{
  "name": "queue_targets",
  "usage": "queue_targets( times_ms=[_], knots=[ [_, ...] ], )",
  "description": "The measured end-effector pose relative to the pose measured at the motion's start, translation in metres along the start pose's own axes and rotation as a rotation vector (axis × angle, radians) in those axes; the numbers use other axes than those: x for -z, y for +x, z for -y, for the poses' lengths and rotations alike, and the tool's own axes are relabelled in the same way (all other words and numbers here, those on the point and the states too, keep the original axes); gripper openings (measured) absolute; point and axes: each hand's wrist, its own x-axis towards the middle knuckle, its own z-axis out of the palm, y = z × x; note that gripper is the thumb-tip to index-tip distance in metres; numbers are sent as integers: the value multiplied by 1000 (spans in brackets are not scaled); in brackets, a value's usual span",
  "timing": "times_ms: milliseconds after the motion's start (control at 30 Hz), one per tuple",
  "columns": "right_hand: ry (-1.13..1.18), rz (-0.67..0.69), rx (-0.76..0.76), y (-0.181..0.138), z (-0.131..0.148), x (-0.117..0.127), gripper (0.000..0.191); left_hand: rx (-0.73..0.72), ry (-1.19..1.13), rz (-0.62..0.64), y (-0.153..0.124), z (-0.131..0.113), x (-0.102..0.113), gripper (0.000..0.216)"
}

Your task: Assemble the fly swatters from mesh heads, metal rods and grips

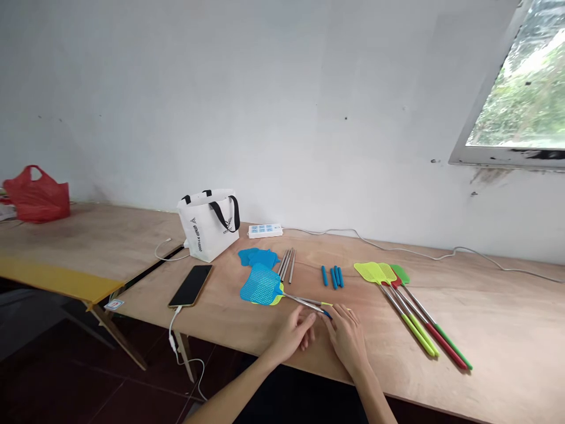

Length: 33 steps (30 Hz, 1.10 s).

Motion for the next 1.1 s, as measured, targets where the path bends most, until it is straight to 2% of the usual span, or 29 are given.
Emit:
queue_targets(
  times_ms=[200,300,400,533,700,800,967,1100],
  knots=[
    [-67,13,5,-2,-7,-6,31,-21,192,69,-1,-12,7,47],
    [-99,37,12,-3,-8,-9,30,-152,453,24,-2,-22,20,39],
    [-147,38,35,-3,-7,-10,30,-281,753,-50,-5,-30,27,43],
    [-215,56,70,-3,-1,-8,29,-329,1023,-45,-8,-29,24,40],
    [-218,109,120,0,7,-2,26,-376,1083,-24,-8,-23,20,49],
    [-216,80,121,0,5,-3,28,-366,1087,-33,-8,-22,20,56],
    [-266,-54,-33,-3,-9,-12,32,-359,1122,-30,-9,-26,21,51],
    [-270,-56,-172,-3,-19,-15,36,-363,1129,-32,-11,-27,21,51]
  ],
)
